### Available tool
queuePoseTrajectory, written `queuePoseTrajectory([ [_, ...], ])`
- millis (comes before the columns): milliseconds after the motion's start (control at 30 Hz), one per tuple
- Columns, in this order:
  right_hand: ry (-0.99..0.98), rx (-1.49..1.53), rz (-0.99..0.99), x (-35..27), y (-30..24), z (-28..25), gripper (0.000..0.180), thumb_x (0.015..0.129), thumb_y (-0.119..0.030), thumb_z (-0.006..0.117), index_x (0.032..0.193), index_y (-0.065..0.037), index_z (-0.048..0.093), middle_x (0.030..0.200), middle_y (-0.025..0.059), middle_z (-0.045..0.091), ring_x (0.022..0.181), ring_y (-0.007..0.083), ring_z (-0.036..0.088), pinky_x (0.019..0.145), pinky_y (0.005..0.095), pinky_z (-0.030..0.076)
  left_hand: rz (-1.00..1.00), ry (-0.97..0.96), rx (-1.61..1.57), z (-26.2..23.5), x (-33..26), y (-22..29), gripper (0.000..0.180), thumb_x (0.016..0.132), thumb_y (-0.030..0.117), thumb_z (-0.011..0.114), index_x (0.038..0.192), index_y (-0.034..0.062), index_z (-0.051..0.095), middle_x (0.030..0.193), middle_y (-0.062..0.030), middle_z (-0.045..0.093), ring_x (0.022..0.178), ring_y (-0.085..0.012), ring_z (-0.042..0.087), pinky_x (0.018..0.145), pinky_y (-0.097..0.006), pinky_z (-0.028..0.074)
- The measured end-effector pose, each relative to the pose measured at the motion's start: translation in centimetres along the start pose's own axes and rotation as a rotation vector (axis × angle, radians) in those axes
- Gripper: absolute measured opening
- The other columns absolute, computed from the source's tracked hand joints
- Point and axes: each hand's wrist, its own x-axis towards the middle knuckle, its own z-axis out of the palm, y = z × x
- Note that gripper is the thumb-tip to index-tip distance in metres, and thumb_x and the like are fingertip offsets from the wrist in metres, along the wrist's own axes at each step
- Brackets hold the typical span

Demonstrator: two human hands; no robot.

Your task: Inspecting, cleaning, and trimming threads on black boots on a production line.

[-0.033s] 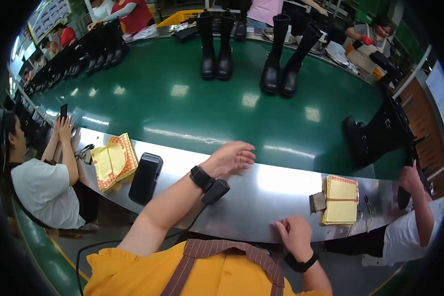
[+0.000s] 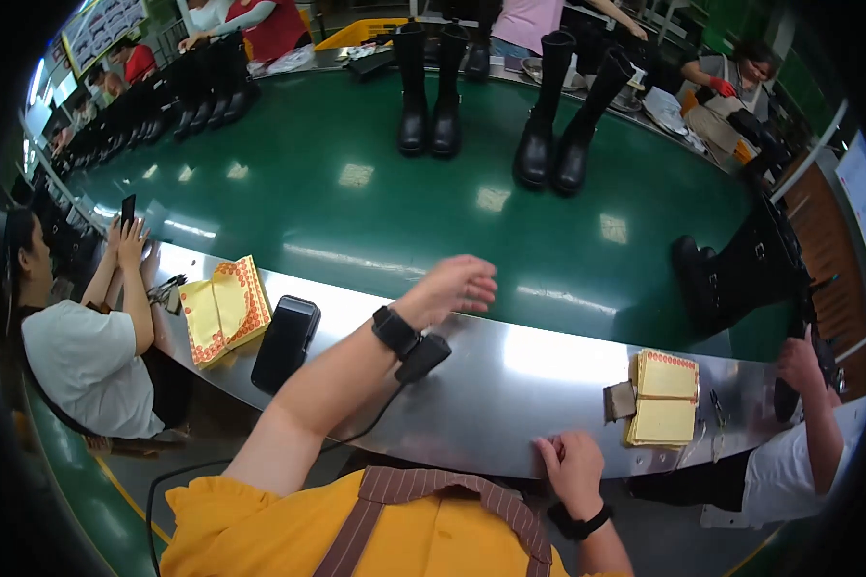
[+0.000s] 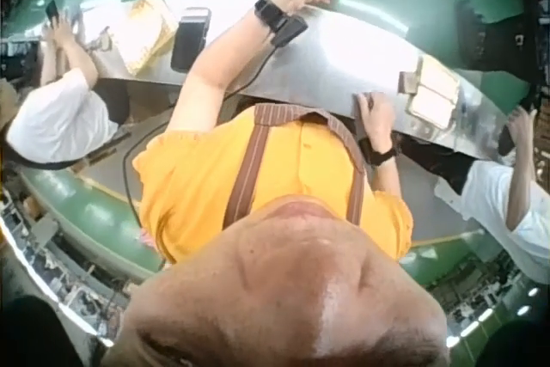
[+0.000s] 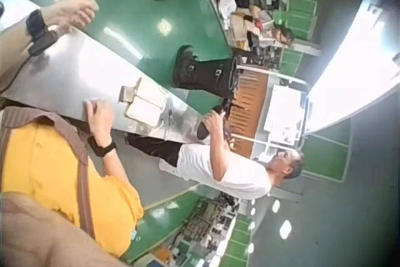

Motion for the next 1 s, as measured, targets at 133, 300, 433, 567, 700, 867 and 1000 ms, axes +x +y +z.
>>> queuePoseTrajectory([
  [133,0.188,-0.054,-0.073,-1.2,0.7,2.8,0.028,0.079,-0.017,0.069,0.067,-0.009,0.045,0.067,0.0075,0.044,0.066,0.0291,0.045,0.06,0.0399,0.031,0.48,0.655,0.61,-7.3,9.4,6.6,0.034,0.075,0.019,0.07,0.102,0.0007,0.06,0.091,-0.0103,0.064,0.083,-0.0198,0.062,0.074,-0.032,0.051],
  [300,0.195,-0.04,-0.09,-1.2,1.3,3.4,0.032,0.076,-0.019,0.07,0.064,-0.011,0.042,0.065,0.0055,0.043,0.063,0.0276,0.045,0.059,0.0387,0.031,0.293,1.11,0.836,-17.1,18.1,12.7,0.059,0.067,0.021,0.077,0.116,-0.0024,0.054,0.114,-0.0228,0.061,0.11,-0.0352,0.059,0.093,-0.041,0.048],
  [433,0.146,-0.112,-0.005,-2.0,1.3,2.7,0.018,0.079,-0.026,0.072,0.081,-0.01,0.065,0.075,0.0081,0.063,0.07,0.0309,0.059,0.063,0.0411,0.043,0.248,1.043,1.036,-18.2,23.0,15.1,0.097,0.063,0.022,0.08,0.141,0.0041,0.026,0.134,-0.0244,0.043,0.128,-0.0404,0.04,0.108,-0.047,0.036],
  [567,0.181,-0.082,-0.047,-1.0,1.2,2.6,0.033,0.071,-0.021,0.074,0.063,-0.013,0.043,0.064,0.0035,0.041,0.06,0.0254,0.044,0.056,0.0375,0.03,0.24,0.91,1.154,-19.6,28.4,16.0,0.122,0.056,0.024,0.085,0.149,0.0079,0.007,0.136,-0.0272,0.041,0.126,-0.041,0.045,0.103,-0.047,0.043],
  [700,0.134,-0.002,-0.092,1.1,2.1,1.4,0.028,0.069,-0.024,0.076,0.067,-0.013,0.051,0.071,0.003,0.05,0.066,0.0224,0.051,0.057,0.0337,0.035,0.488,0.671,0.856,-31.1,29.0,17.8,0.077,0.058,0.001,0.074,0.127,-0.0028,0.041,0.111,-0.0151,0.06,0.094,-0.028,0.062,0.085,-0.039,0.051],
  [867,0.215,-0.01,-0.025,0.0,2.2,1.1,0.024,0.071,-0.024,0.075,0.07,-0.012,0.054,0.076,0.0035,0.055,0.068,0.0193,0.054,0.057,0.0302,0.037,0.142,0.632,0.866,-30.0,26.7,18.4,0.07,0.059,-0.003,0.071,0.124,-0.0103,0.044,0.11,-0.0186,0.061,0.098,-0.03,0.06,0.089,-0.038,0.046],
  [1000,0.267,-0.004,-0.02,-1.3,2.3,2.0,0.024,0.073,-0.024,0.074,0.069,-0.011,0.054,0.072,0.0025,0.053,0.067,0.0183,0.053,0.057,0.0295,0.038,0.047,0.517,1.016,-21.6,17.7,15.9,0.083,0.058,-0.004,0.07,0.133,-0.0107,0.035,0.114,-0.0192,0.059,0.102,-0.0311,0.058,0.09,-0.037,0.045],
])
